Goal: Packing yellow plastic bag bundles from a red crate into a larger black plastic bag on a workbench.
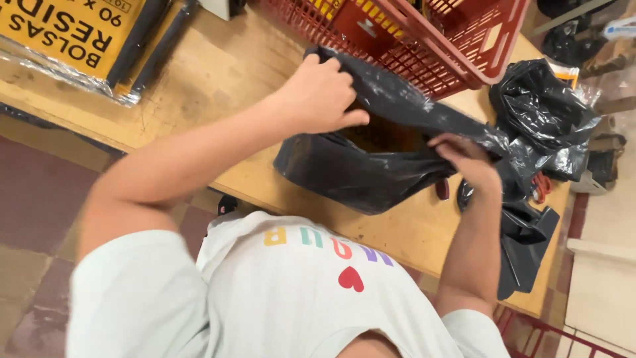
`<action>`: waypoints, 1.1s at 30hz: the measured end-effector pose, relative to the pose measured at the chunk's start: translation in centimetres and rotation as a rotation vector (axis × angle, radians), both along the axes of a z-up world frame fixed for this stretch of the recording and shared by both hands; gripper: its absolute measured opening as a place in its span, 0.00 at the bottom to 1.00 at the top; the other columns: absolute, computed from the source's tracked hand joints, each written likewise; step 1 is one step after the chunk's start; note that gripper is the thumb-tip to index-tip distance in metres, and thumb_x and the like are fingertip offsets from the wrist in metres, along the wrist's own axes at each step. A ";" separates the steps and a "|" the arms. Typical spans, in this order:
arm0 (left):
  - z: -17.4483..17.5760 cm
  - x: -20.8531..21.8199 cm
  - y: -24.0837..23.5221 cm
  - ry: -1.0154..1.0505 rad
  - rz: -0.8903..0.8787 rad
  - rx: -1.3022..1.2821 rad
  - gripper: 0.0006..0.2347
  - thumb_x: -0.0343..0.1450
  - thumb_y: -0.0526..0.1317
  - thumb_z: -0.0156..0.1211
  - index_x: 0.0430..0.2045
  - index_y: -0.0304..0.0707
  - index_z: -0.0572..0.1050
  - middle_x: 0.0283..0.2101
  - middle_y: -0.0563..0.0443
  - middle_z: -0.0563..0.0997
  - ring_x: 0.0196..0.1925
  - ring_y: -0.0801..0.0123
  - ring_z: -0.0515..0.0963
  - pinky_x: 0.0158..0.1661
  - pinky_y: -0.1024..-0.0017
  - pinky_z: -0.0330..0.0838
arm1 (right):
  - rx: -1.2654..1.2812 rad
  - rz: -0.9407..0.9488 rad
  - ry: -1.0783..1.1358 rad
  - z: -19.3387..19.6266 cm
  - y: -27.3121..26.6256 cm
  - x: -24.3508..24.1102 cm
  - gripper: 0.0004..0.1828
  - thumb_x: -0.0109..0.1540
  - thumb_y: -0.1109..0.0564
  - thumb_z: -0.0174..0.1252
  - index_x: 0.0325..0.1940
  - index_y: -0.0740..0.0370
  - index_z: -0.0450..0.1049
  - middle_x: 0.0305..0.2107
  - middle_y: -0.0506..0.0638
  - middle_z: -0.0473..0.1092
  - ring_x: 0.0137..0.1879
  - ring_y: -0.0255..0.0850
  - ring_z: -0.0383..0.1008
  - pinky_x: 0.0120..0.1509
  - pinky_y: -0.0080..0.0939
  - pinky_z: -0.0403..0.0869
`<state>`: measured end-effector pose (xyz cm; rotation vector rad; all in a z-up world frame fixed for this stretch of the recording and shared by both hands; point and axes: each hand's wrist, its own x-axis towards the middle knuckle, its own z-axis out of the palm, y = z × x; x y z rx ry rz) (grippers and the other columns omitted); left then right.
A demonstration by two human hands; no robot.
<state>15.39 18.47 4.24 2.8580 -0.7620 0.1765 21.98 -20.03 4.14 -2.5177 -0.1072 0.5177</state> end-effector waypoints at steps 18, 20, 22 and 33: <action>-12.9 11.8 0.2 0.120 0.237 -0.100 0.11 0.71 0.43 0.53 0.17 0.50 0.77 0.22 0.56 0.81 0.24 0.58 0.78 0.36 0.59 0.63 | -0.616 0.306 0.251 -11.4 21.9 -0.2 0.70 0.48 0.41 0.71 0.79 0.48 0.30 0.73 0.60 0.38 0.70 0.66 0.47 0.64 0.60 0.66; -12.7 11.4 0.2 0.142 0.218 -0.137 0.13 0.73 0.47 0.52 0.19 0.48 0.79 0.23 0.54 0.82 0.26 0.56 0.80 0.38 0.58 0.64 | -0.634 0.313 0.278 -12.2 21.7 0.0 0.69 0.46 0.43 0.68 0.79 0.46 0.29 0.74 0.58 0.35 0.74 0.63 0.41 0.65 0.58 0.66; -12.4 11.2 0.5 0.162 0.192 -0.208 0.16 0.74 0.48 0.52 0.15 0.46 0.76 0.19 0.55 0.79 0.24 0.55 0.79 0.39 0.58 0.65 | -0.618 0.330 0.275 -12.9 21.7 0.4 0.60 0.53 0.50 0.60 0.79 0.47 0.28 0.75 0.59 0.34 0.73 0.65 0.42 0.52 0.57 0.74; -12.5 10.9 0.2 0.068 0.136 -0.258 0.14 0.69 0.44 0.48 0.13 0.44 0.74 0.19 0.52 0.79 0.23 0.51 0.78 0.37 0.55 0.65 | -0.640 0.400 0.159 -19.9 19.0 2.2 0.41 0.65 0.48 0.46 0.77 0.58 0.37 0.68 0.66 0.48 0.66 0.69 0.55 0.58 0.65 0.69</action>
